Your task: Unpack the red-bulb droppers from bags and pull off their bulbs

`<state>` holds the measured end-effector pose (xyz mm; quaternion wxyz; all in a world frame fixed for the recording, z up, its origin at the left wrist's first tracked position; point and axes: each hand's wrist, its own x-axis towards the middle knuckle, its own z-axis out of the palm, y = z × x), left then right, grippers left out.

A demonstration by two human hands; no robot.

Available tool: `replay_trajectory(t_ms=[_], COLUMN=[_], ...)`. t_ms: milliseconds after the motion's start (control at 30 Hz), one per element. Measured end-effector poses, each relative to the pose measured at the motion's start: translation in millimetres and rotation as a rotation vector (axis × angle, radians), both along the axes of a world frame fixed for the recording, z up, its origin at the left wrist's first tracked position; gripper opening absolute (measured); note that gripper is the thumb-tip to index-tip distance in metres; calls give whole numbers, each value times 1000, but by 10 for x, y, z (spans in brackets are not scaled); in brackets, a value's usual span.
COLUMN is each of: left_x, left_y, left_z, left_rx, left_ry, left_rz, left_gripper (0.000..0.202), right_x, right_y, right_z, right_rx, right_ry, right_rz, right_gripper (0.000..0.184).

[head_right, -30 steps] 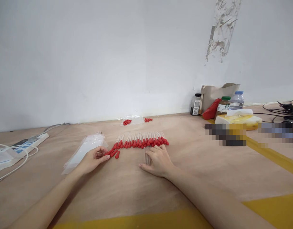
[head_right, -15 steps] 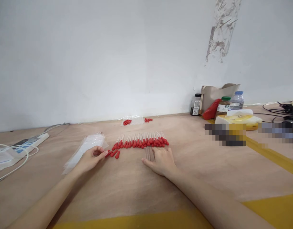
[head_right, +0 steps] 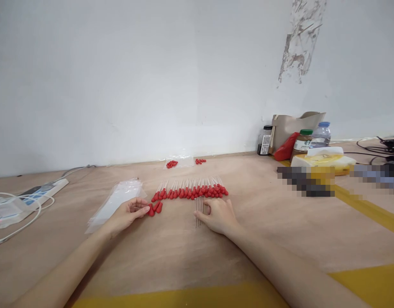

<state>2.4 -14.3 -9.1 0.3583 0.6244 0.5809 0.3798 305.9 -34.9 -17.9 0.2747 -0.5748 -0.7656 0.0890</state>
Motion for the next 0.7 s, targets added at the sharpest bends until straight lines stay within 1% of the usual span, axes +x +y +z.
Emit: replay_trajectory(t_ms=[133, 300, 400, 467, 567, 700], left_x=[-1, -22, -39, -33, 39, 226], left_y=[16, 21, 14, 23, 90, 272], left_z=[-23, -10, 0, 17, 88, 234], left_rx=[27, 19, 27, 89, 236, 360], left_ry=[-9, -28, 10, 99, 324, 596], left_rz=[32, 63, 75, 101, 127, 44], left_gripper=[44, 43, 42, 41, 35, 28], right_x=[-11, 4, 17, 20, 21, 78], right_y=[19, 23, 21, 20, 29, 85], right_z=[-16, -26, -29, -32, -45, -66], right_rx=[-6, -4, 1, 8, 48, 200], right_ry=[3, 9, 8, 7, 9, 15], right_rz=[-9, -19, -22, -20, -20, -86], right_gripper=[34, 35, 33, 30, 27, 20])
